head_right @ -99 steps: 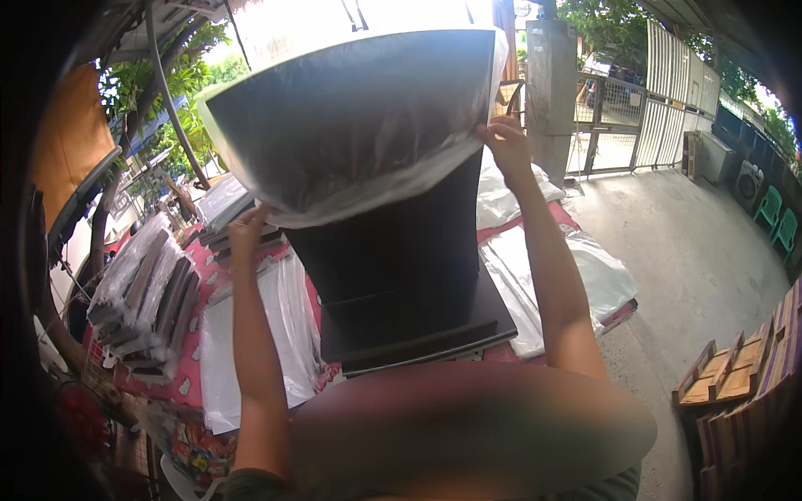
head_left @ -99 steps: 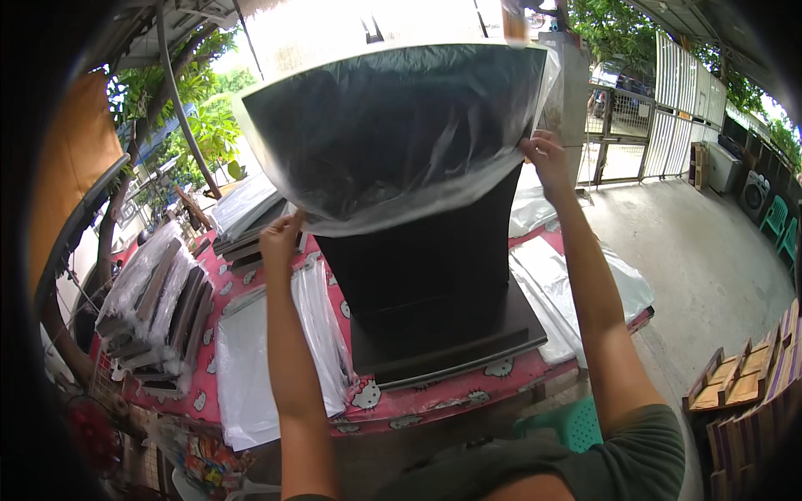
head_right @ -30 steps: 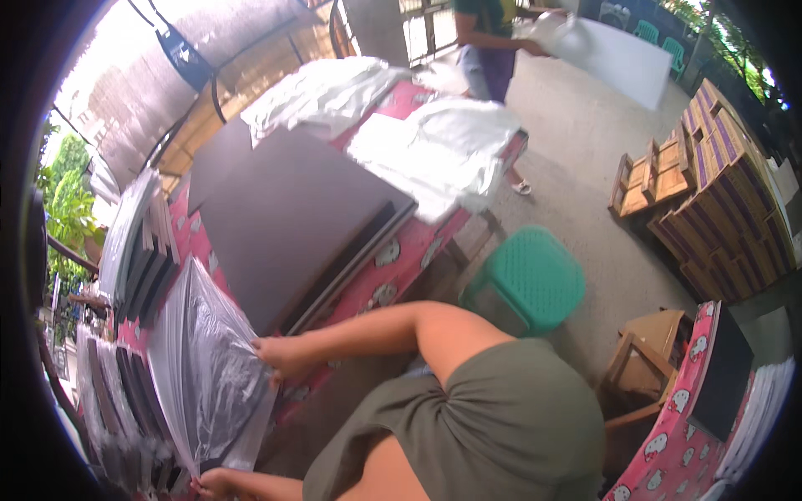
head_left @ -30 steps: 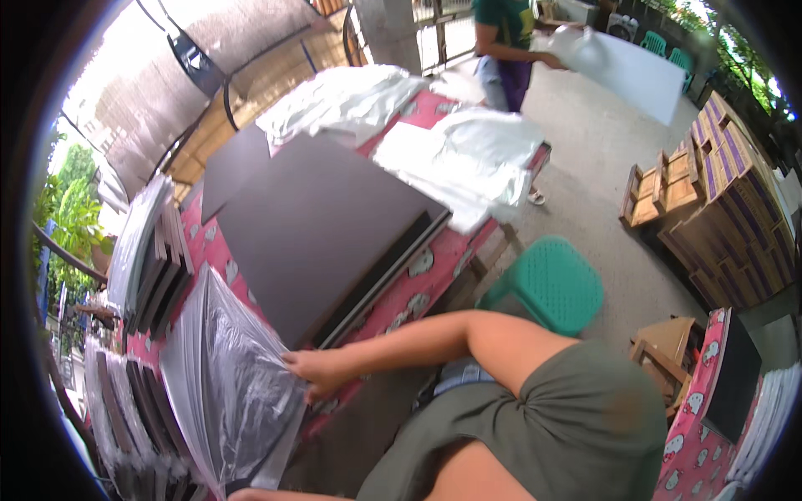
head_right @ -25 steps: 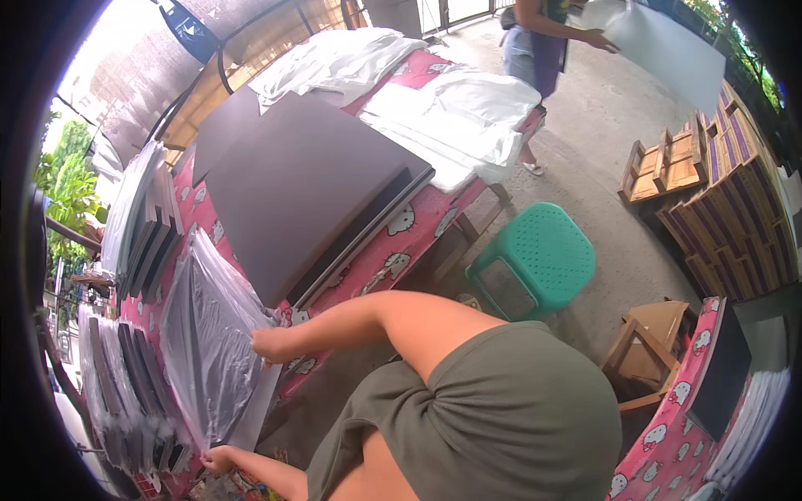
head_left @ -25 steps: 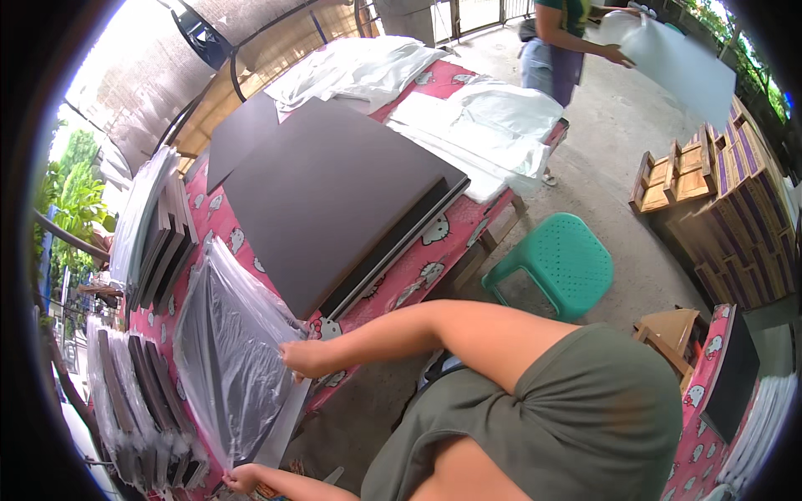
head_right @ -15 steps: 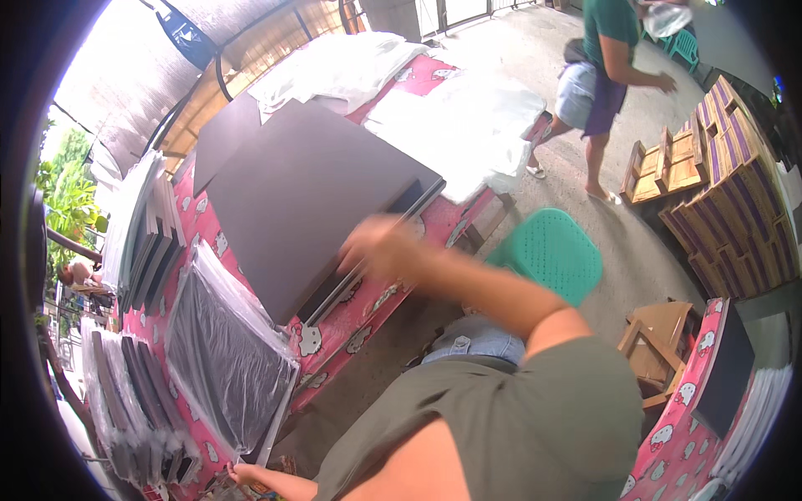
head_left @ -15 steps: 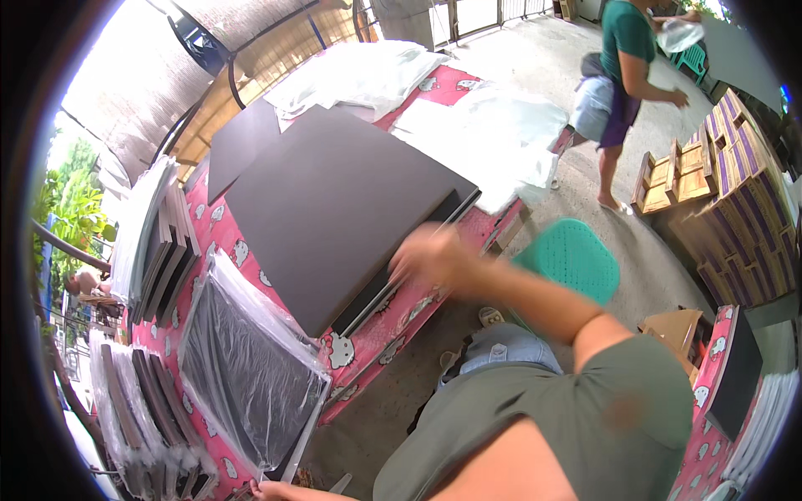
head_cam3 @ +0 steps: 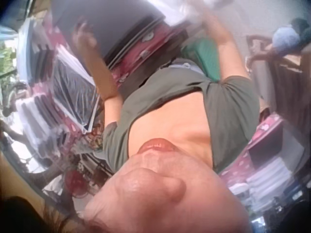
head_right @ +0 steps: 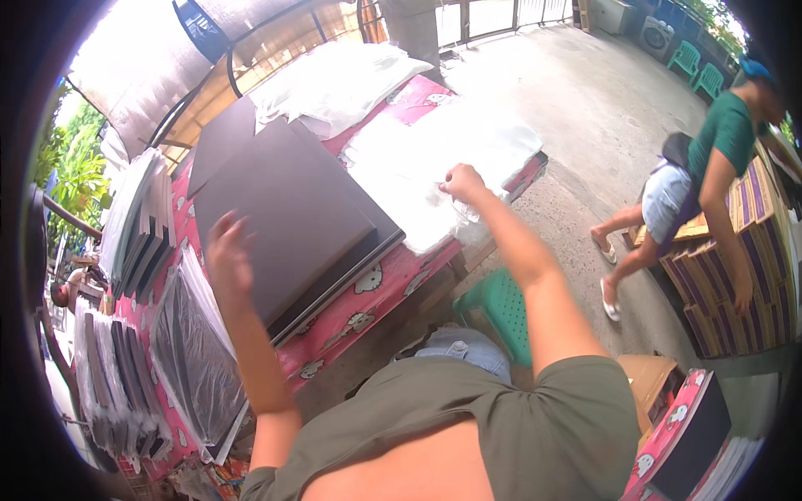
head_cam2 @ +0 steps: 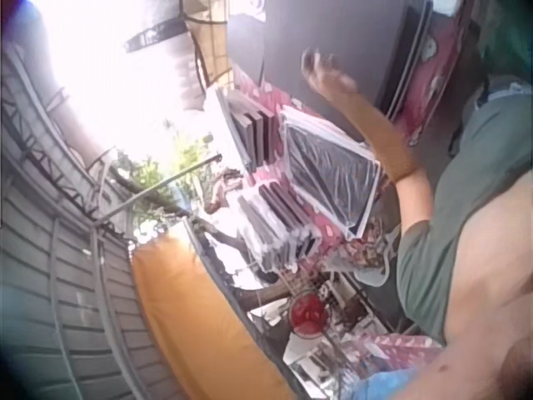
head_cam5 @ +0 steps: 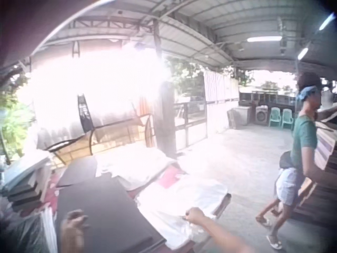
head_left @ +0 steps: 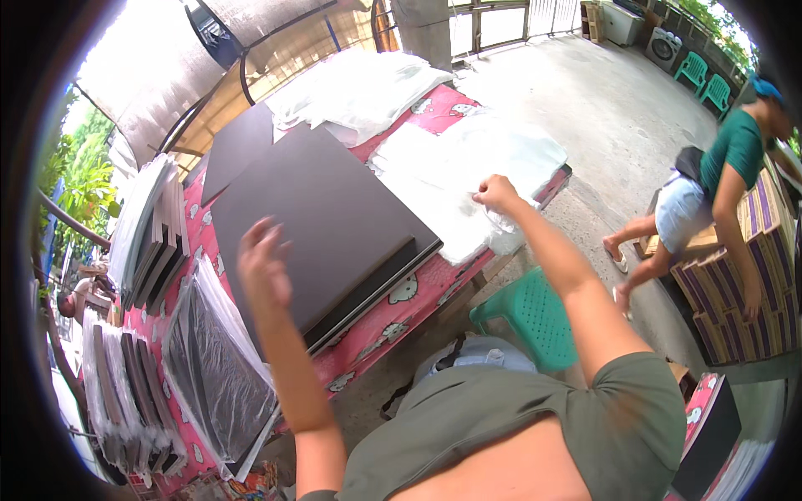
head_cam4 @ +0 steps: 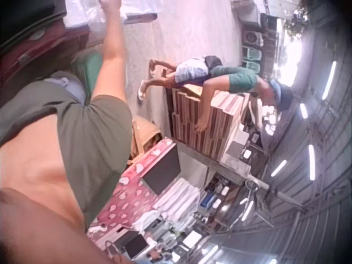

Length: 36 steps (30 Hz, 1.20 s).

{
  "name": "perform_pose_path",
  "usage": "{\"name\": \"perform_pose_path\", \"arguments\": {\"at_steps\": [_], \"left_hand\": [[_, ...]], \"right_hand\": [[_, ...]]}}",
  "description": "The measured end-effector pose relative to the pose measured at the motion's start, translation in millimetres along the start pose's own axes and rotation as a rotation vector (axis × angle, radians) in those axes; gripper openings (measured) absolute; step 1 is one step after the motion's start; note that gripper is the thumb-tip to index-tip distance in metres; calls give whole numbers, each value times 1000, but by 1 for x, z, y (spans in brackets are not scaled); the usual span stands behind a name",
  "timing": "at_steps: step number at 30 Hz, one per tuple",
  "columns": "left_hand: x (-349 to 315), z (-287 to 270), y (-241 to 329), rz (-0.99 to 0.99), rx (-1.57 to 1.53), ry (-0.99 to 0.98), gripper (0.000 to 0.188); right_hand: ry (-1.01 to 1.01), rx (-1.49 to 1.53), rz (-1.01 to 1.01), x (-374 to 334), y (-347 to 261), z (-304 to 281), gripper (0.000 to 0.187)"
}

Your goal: The person places black cardboard sheets into plastic bags and stacks them on a table.

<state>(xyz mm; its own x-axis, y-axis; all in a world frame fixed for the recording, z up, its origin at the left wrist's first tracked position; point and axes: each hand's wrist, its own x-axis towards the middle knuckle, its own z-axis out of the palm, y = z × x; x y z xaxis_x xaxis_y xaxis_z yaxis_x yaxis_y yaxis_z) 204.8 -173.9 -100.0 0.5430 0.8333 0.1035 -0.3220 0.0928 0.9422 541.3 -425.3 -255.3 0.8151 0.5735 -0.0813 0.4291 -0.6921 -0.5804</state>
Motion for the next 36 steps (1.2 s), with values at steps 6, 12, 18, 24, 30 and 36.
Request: {"name": "perform_pose_path", "arguments": {"at_steps": [6, 12, 18, 24, 30, 36], "left_hand": [[16, 157, -126, -715, -376, -254, 56], [36, 223, -220, -944, 97, 22, 62], [42, 243, -232, -922, 234, 112, 51], [46, 223, -268, -713, 273, 135, 64], [54, 215, -260, -708, 421, 22, 35], [47, 217, -262, -386, 368, 15, 23]], "right_hand": [[-304, 761, 24, 17, 21, -80, 19], [-366, 1237, 8, 23, 92, -135, 31], [-303, 439, 302, 45, 162, -171, 41], [86, -58, 43, 103, 129, -127, 55], [226, -215, 196, 118, 113, -93, 42], [255, 189, -88, 109, 80, -98, 29]]}}
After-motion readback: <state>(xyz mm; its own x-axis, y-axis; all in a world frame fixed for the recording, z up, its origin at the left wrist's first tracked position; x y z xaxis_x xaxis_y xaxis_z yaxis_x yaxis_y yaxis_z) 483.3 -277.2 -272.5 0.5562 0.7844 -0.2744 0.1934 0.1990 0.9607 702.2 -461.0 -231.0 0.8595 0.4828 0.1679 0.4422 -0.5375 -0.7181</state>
